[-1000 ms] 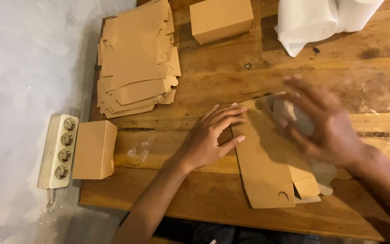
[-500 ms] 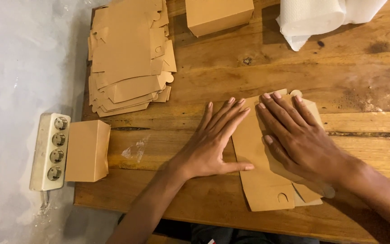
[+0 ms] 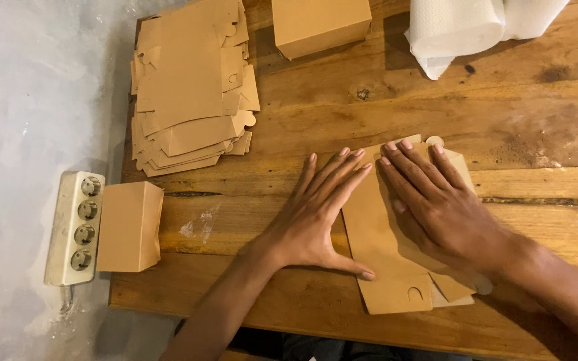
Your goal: The person folds and assembles flat cardboard box blanks into small rectangular boxes. They crease the scored lines, fold side flaps, and tuck tabs into slots to form the box shape. The process is repeated for multiple blanks, with finished boxes placed aside.
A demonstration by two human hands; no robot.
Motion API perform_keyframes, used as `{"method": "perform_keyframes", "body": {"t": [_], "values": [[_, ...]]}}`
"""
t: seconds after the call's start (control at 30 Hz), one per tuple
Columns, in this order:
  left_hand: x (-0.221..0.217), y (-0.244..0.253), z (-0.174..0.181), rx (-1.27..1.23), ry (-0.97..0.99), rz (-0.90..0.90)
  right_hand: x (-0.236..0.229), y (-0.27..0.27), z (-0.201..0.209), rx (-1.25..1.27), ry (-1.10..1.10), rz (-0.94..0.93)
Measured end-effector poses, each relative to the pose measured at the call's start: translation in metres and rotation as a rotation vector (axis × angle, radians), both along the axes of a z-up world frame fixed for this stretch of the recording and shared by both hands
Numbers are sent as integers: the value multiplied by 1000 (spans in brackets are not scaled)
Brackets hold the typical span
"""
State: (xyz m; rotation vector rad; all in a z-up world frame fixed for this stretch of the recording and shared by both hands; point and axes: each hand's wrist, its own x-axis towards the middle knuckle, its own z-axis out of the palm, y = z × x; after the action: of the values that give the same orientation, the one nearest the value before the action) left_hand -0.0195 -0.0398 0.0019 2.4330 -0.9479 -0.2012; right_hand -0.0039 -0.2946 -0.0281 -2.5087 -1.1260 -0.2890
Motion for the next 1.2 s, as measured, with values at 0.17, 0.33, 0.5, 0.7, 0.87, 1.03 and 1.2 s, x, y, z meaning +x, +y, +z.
{"method": "perform_keyframes", "body": {"t": [0.17, 0.33, 0.5, 0.7, 0.87, 1.03, 1.2], "values": [[9, 9, -13, 13, -22, 41, 3, -4, 2, 48, 84, 44], [18, 16, -23, -40, -67, 97, 2, -5, 0, 27, 20, 50], [31, 20, -26, -57, -100, 194, 2, -5, 3, 24, 24, 69], [42, 20, -33, -148, -134, 360, 2, -4, 1, 29, -42, 50], [38, 19, -28, -151, -109, 343, 2, -5, 0, 32, -31, 61], [31, 21, -21, -119, -23, 258, 1, -5, 2, 28, -12, 50], [22, 16, -12, -73, 28, 179, 2, -4, 1, 5, -22, 31]]}}
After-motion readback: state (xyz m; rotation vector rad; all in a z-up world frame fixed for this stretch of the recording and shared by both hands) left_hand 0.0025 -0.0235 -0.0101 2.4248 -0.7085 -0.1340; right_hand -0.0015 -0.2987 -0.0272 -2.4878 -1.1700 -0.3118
